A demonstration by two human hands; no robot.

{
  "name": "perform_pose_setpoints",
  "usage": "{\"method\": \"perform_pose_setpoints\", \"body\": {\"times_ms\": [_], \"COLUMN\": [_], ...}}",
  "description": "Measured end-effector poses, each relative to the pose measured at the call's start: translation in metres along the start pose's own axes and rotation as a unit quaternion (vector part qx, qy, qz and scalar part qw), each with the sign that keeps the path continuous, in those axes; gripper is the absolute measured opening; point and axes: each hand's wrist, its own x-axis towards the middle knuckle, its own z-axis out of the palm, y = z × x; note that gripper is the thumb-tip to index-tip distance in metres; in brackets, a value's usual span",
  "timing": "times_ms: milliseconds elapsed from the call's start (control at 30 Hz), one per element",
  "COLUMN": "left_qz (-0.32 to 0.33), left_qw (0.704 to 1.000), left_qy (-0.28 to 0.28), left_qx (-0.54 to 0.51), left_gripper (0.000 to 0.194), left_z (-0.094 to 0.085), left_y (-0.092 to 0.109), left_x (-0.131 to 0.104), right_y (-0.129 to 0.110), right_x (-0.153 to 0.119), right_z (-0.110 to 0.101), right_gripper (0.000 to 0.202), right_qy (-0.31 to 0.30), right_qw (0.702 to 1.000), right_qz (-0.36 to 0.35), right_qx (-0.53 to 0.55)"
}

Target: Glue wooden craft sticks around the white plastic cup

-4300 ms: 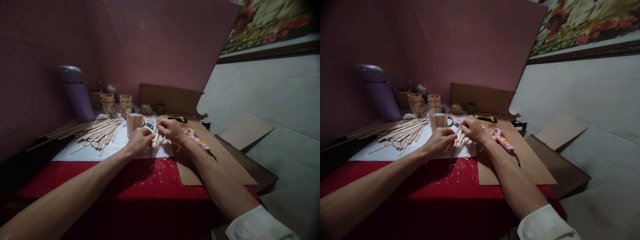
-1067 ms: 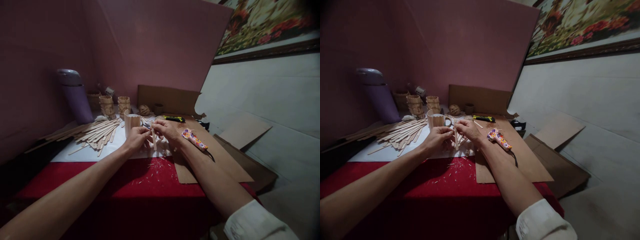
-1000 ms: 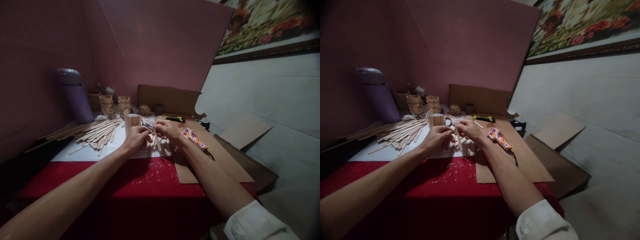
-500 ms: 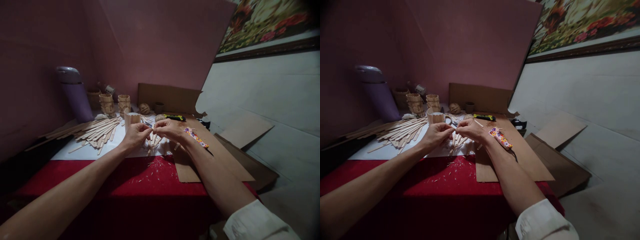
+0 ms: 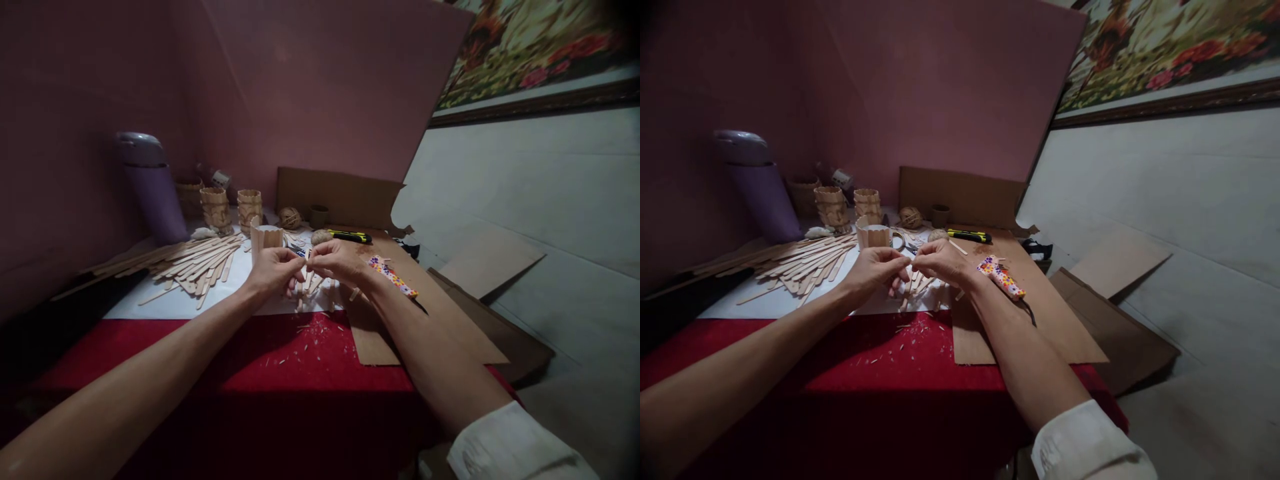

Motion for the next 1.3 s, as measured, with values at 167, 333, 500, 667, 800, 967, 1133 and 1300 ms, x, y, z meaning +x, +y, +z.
{"method": "perform_pose_setpoints", "body": {"times_ms": [167,333,500,667,800,967,1133,1300], "left_qz": [-0.001,0.006,-0.004,-0.003,0.001,0.002,0.001,0.012], "left_qw": [1.0,1.0,1.0,1.0,0.999,0.999,1.0,0.999], "left_qy": [0.0,0.002,-0.012,-0.019,-0.017,-0.01,-0.013,-0.023], "left_qx": [0.01,0.014,0.005,0.01,0.036,0.048,0.006,-0.031], "left_gripper": [0.026,0.024,0.025,0.025,0.027,0.027,0.02,0.01], "left_z": [-0.001,-0.0015,-0.0001,-0.0008,-0.0021,-0.0016,-0.0012,-0.0015], "left_y": [0.0055,0.0043,0.0014,0.003,0.0032,-0.0002,-0.0031,-0.0039], "left_x": [-0.0016,-0.002,-0.0005,-0.0013,-0.0008,0.0021,0.0037,0.0018], "right_y": [0.001,0.0018,0.0028,0.0031,0.0025,-0.0006,0.0012,0.005], "right_x": [-0.001,0.0,0.0015,0.0007,-0.0005,-0.0016,-0.0008,0.001], "right_z": [-0.0021,-0.0038,-0.0042,-0.0045,-0.0057,-0.005,-0.0072,-0.0095], "right_gripper": [0.016,0.015,0.015,0.015,0.015,0.015,0.013,0.016], "right_qy": [-0.011,-0.019,-0.025,-0.029,-0.032,-0.035,-0.04,-0.043], "right_qw": [1.0,0.999,0.999,0.999,0.999,0.999,0.999,0.999], "right_qz": [-0.019,-0.023,0.004,0.007,-0.001,0.016,0.002,-0.011], "right_qx": [-0.015,-0.013,0.021,0.019,-0.017,-0.015,0.023,0.006]}}
